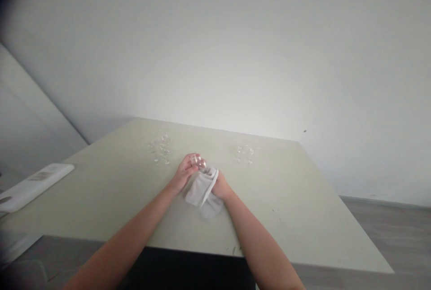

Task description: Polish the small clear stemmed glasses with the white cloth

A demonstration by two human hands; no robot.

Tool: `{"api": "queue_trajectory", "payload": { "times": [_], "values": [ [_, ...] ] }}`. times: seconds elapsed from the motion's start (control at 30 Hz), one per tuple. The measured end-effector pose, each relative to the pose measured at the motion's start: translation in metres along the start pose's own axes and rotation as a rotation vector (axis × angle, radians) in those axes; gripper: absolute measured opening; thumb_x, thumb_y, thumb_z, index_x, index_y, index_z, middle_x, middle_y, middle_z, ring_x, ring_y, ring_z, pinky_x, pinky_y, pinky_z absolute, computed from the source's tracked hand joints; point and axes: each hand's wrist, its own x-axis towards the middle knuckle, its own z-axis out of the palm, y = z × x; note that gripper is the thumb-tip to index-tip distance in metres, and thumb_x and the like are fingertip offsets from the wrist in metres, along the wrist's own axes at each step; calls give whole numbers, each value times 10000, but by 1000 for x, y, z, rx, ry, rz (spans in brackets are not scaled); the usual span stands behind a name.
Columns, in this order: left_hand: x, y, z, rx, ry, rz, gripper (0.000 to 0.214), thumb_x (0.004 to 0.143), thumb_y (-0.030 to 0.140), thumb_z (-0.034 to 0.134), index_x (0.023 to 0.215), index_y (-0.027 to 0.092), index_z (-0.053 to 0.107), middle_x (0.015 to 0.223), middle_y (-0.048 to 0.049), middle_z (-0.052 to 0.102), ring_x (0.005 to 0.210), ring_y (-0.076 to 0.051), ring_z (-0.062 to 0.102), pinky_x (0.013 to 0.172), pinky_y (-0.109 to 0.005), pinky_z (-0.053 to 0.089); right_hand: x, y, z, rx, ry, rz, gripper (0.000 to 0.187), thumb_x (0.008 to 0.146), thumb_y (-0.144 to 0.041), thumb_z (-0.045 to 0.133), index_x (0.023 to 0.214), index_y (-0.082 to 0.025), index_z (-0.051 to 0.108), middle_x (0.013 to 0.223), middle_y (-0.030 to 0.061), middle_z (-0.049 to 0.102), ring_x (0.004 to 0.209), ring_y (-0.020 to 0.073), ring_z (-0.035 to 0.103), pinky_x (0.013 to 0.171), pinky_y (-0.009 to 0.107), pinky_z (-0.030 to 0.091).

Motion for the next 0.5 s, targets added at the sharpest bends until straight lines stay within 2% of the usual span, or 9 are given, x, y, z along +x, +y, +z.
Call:
{"api": "queue_trajectory", "payload": {
  "times": [0.07,0.17,0.23,0.3,0.4,0.43,0.5],
  "values": [
    [0,1,-2,-75,-52,-26,536,732,465,767,1138,193,548,1087,-90,693,961,-214,665,891,-359,471,0,0,3,91,-25,39,135,822,-264,549,805,-156,630,761,30,652,676,149,545,652,265,473],
    [2,1,-3,1,-20,-22,494,703,458,795,1067,186,599,1046,-64,692,925,-189,652,853,-315,474,-1,1,3,-156,58,89,90,735,-184,566,646,-167,566,659,28,613,644,149,524,677,279,462],
    [3,0,-3,60,27,-22,481,667,459,825,997,176,621,963,-40,686,855,-161,635,792,-276,467,-2,1,2,-262,51,105,119,708,-155,552,593,-178,532,629,30,607,648,157,537,699,285,465],
    [2,1,-3,9,22,-56,524,665,485,825,1030,173,617,960,-48,688,837,-159,634,767,-271,465,-3,-2,1,-146,-36,92,106,756,-187,532,661,-177,578,694,37,650,696,167,576,714,278,482],
    [-2,2,-4,-150,-62,-116,644,677,544,801,1162,193,565,1090,-103,699,913,-204,661,809,-322,485,-4,-7,3,93,-143,61,155,834,-271,516,832,-175,638,815,40,697,772,178,621,722,273,504],
    [-2,2,-4,-168,-78,-123,643,685,552,791,1169,196,560,1128,-116,695,948,-220,664,832,-341,489,-4,-7,4,81,-131,60,152,833,-270,523,843,-174,641,820,43,700,774,181,626,722,274,504],
    [0,0,-4,-114,-49,-107,592,696,535,785,1134,191,584,1148,-112,690,992,-227,658,866,-348,485,-4,-6,4,-110,-40,86,97,785,-205,543,780,-169,634,790,57,697,757,188,628,725,277,493]
  ]
}}
